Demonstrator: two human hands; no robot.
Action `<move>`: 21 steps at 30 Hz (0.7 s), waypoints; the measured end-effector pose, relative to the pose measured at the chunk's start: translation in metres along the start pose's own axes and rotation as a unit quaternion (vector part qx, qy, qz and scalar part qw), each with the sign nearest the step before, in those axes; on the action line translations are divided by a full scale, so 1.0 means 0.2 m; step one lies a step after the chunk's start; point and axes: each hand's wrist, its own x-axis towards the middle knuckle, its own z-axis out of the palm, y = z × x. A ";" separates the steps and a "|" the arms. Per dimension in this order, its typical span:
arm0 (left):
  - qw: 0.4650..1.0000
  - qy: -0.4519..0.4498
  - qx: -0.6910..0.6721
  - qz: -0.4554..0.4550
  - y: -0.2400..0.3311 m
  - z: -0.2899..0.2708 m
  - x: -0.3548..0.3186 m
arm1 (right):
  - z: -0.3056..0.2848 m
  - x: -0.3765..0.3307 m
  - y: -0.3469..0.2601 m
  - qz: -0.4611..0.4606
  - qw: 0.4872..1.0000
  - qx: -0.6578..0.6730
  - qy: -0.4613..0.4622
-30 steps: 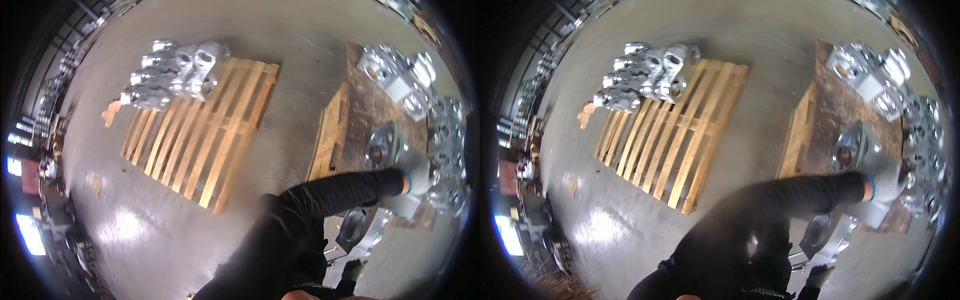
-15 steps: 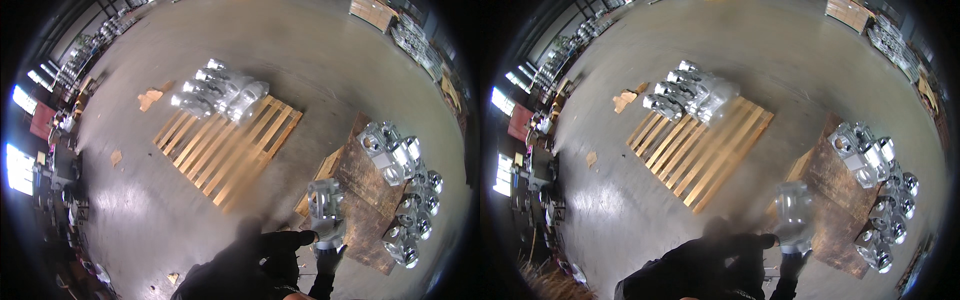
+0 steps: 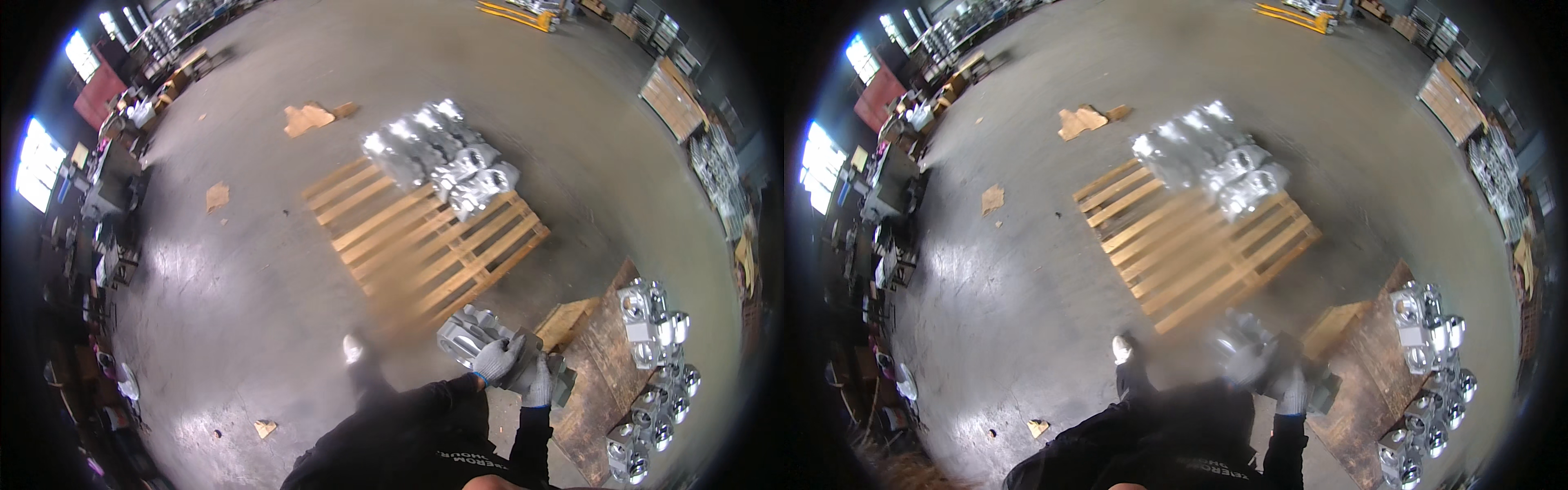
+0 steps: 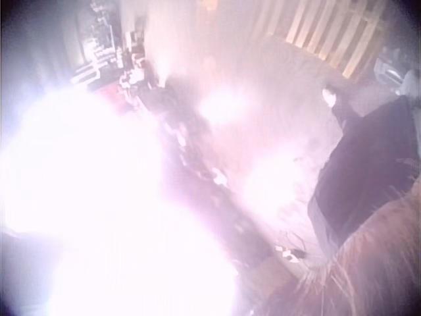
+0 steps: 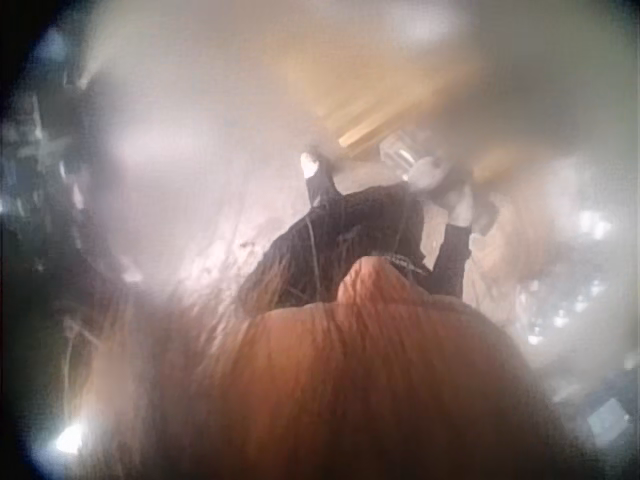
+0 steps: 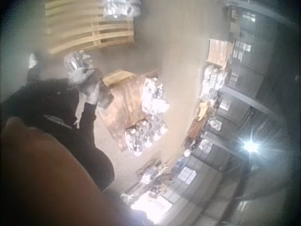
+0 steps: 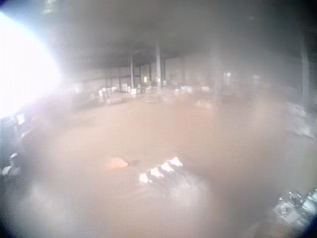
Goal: The person deburrs and smooths the edges of a large metal casting using a metal file. They rotate the part to access different edges and file them, then place the finished part on a wooden pallet with other similar parts.
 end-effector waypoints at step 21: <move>0.989 -0.068 -0.113 -0.064 -0.31 -2.14 0.77 | 2.21 -0.05 0.50 0.112 0.986 0.087 -0.088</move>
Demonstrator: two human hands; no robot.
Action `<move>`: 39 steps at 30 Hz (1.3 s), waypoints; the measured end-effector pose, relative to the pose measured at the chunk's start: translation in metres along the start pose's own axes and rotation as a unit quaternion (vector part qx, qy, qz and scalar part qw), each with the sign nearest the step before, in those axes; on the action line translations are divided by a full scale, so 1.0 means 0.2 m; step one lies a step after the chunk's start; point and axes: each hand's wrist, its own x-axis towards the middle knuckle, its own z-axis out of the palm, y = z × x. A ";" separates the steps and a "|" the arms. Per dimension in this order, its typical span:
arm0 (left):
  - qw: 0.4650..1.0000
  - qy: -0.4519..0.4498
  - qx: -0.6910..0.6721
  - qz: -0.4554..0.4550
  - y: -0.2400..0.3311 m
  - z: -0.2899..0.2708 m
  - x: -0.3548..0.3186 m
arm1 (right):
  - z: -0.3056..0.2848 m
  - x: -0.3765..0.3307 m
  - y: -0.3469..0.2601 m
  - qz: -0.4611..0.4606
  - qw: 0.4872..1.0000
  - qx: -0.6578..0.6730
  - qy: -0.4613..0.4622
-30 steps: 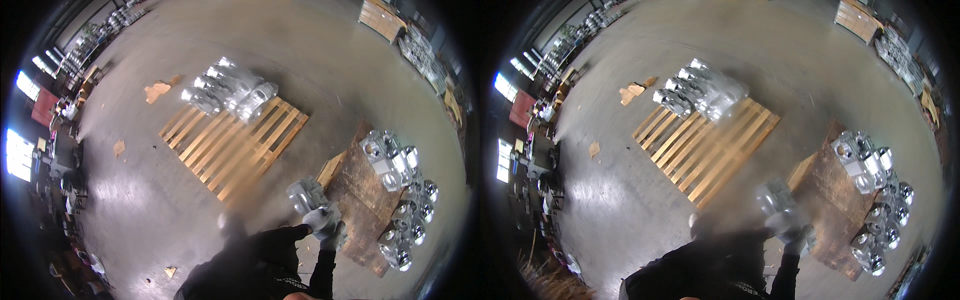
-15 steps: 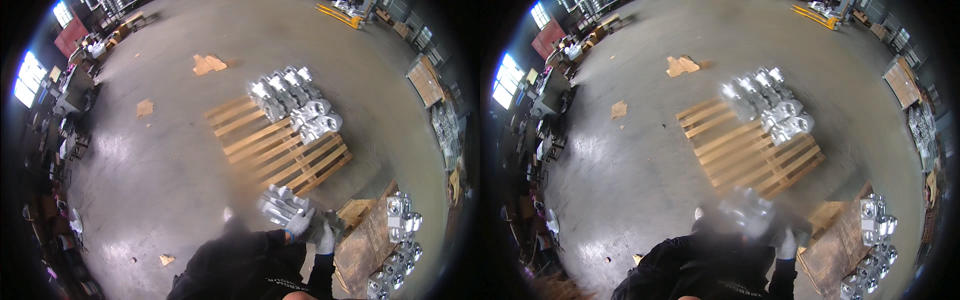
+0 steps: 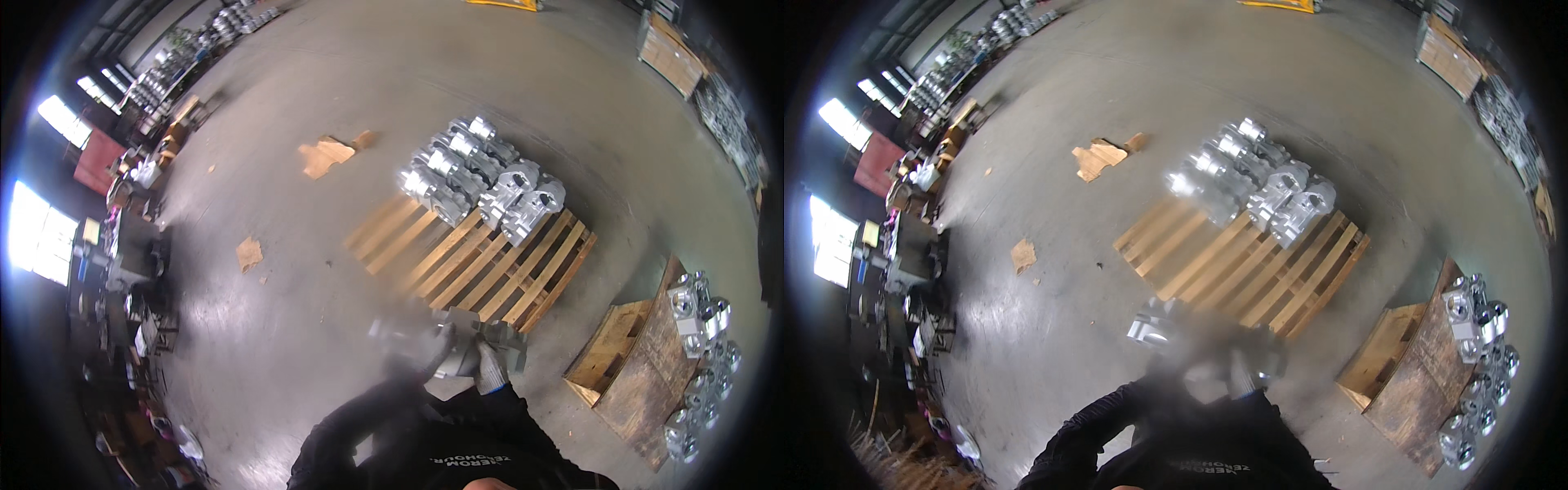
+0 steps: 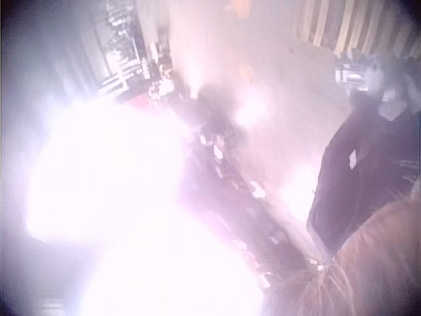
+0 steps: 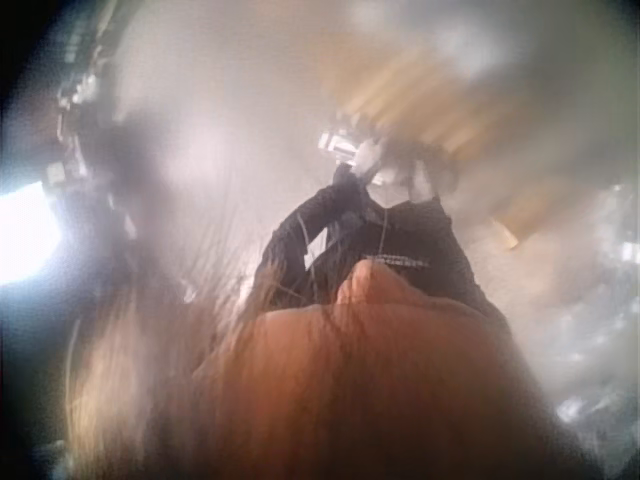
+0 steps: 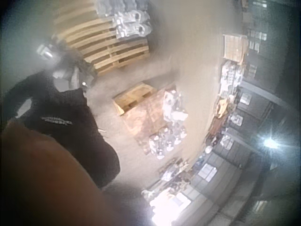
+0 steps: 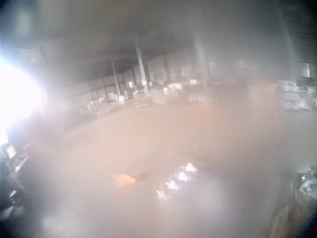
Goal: The person deburrs and smooths the edges of a large metal casting using a metal file. They rotate the part to access different edges and file them, then place the finished part on a wooden pallet with other similar parts.
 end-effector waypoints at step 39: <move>0.918 0.043 0.263 0.294 0.01 -1.47 3.94 | 1.60 3.23 1.18 -0.067 0.985 -0.009 0.157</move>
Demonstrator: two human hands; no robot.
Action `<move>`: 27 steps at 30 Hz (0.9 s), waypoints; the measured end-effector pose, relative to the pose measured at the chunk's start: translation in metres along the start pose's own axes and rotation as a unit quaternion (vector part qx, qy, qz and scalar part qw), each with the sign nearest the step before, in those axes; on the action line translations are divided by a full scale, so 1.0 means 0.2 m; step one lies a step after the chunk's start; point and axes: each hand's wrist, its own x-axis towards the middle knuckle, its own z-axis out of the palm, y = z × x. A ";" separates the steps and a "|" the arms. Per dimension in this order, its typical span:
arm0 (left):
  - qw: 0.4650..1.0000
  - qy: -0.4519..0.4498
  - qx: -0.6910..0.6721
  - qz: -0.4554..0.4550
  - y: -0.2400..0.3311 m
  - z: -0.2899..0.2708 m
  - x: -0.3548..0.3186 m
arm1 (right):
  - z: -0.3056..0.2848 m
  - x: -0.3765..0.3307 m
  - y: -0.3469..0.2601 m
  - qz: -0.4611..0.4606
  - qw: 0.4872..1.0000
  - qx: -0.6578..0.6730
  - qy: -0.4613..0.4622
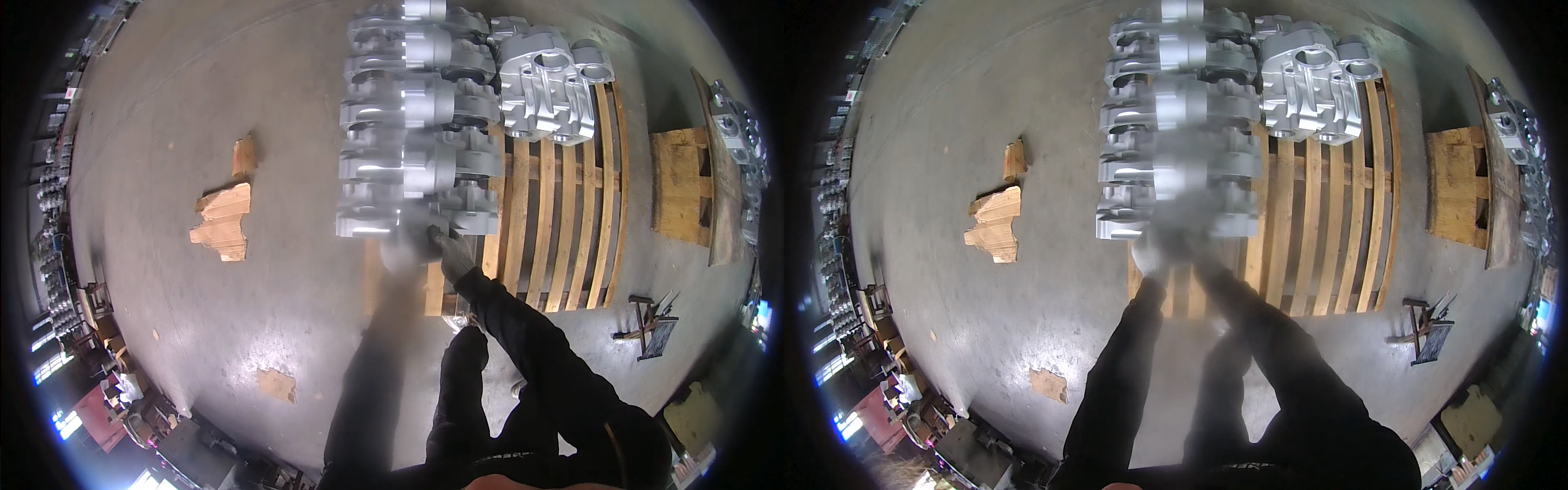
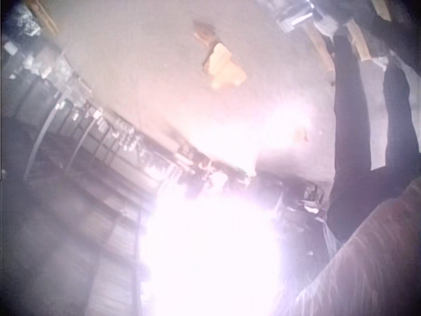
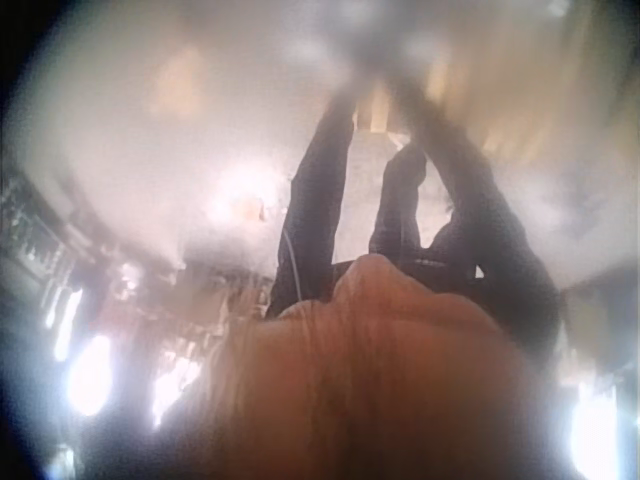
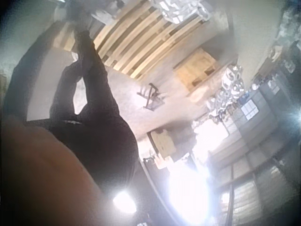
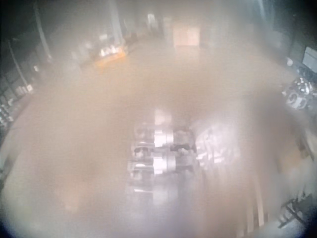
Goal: The person deburrs and smooths the edges of a large metal casting using a metal file. They rotate the part to access different edges and file them, then place the finished part on a wooden pallet with other similar parts.
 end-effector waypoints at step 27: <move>0.942 -0.271 0.060 -0.189 -0.26 -1.29 -2.50 | -2.45 -3.08 1.16 0.092 0.931 -0.042 0.352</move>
